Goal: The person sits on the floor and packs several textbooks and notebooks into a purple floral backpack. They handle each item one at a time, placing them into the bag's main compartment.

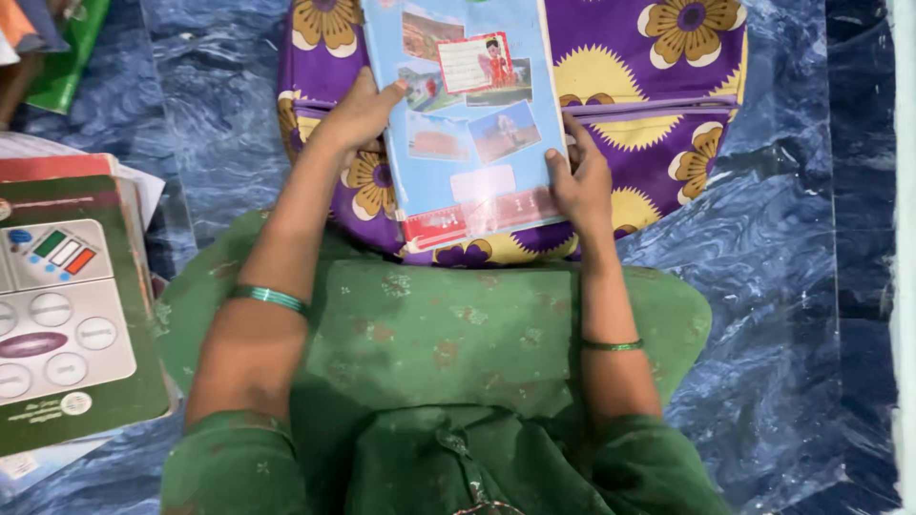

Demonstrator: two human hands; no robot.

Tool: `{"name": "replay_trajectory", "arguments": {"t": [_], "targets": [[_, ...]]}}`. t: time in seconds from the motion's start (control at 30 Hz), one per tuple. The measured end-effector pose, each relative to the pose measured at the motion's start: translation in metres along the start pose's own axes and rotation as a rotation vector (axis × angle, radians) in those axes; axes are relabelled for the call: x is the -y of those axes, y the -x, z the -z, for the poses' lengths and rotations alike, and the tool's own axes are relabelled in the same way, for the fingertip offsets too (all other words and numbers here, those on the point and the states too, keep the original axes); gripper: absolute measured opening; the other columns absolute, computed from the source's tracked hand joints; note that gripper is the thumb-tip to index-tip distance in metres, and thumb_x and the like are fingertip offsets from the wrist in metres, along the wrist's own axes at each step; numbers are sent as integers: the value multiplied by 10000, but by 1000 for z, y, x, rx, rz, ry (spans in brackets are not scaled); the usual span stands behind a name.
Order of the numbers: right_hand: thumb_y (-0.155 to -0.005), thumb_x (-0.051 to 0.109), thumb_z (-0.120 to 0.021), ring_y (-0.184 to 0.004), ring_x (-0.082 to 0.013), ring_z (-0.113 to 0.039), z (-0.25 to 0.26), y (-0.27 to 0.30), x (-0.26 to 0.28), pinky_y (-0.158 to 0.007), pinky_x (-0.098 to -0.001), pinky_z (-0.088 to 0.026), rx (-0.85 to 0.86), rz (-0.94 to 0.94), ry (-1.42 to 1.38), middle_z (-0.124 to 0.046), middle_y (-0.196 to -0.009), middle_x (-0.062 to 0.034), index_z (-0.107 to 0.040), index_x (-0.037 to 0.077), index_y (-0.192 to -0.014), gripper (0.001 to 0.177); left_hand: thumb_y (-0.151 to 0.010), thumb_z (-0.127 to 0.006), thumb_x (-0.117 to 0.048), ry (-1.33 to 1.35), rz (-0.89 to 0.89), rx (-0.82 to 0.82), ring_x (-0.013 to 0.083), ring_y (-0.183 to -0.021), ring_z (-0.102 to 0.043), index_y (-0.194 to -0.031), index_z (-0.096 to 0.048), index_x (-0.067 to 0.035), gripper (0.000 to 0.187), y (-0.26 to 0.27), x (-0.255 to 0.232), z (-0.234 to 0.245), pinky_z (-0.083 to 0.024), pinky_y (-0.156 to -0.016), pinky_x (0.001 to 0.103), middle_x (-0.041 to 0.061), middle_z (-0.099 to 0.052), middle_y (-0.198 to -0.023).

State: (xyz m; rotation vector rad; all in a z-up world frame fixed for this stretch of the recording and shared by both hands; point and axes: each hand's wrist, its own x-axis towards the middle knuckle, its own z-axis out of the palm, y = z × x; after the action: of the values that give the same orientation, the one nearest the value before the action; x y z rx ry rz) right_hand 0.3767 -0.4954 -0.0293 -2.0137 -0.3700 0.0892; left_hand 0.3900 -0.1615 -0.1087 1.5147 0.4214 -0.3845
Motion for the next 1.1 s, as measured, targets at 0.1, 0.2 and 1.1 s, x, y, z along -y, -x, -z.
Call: {"name": "replay_trajectory", "arguments": {"t": [0.1, 0.2, 1.1], "targets": [[-991, 134, -693, -1179, -395, -697, -11, 8, 7, -970, -420, -527, -97, -15, 521, -698, -1268, -265, -427, -2, -1556, 639, -1013, -572, -317, -13, -295, -157, 283, -1236, -650, -1380, -414, 58, 548, -6, 10, -15, -513, -1024, 364, 224, -649, -1317], [-994, 195, -681, -1293, -472, -591, -20, 10, 17, -1059, -470, -479, -79, 19, 570, -587, -1411, -306, -362, -43, -1557, 689, -1087, -604, -323, 53, -398, -149, 320, -1342, -519, -1451, -183, 150, 730, -11, 16, -20, -432, -1090, 366, 301, -490, -1430], [-985, 85, -644, -1473, -378, -507, -25, 29, 127, -1150, -422, -471, 231, 61, 61, -470, -1599, -237, -321, 38, -1616, 710, -1037, -728, -314, -544, -748, -572, 304, -914, -731, -1338, -630, -59, 407, 72, -49, -2, -559, -792, 448, 194, -679, -1116]]}}
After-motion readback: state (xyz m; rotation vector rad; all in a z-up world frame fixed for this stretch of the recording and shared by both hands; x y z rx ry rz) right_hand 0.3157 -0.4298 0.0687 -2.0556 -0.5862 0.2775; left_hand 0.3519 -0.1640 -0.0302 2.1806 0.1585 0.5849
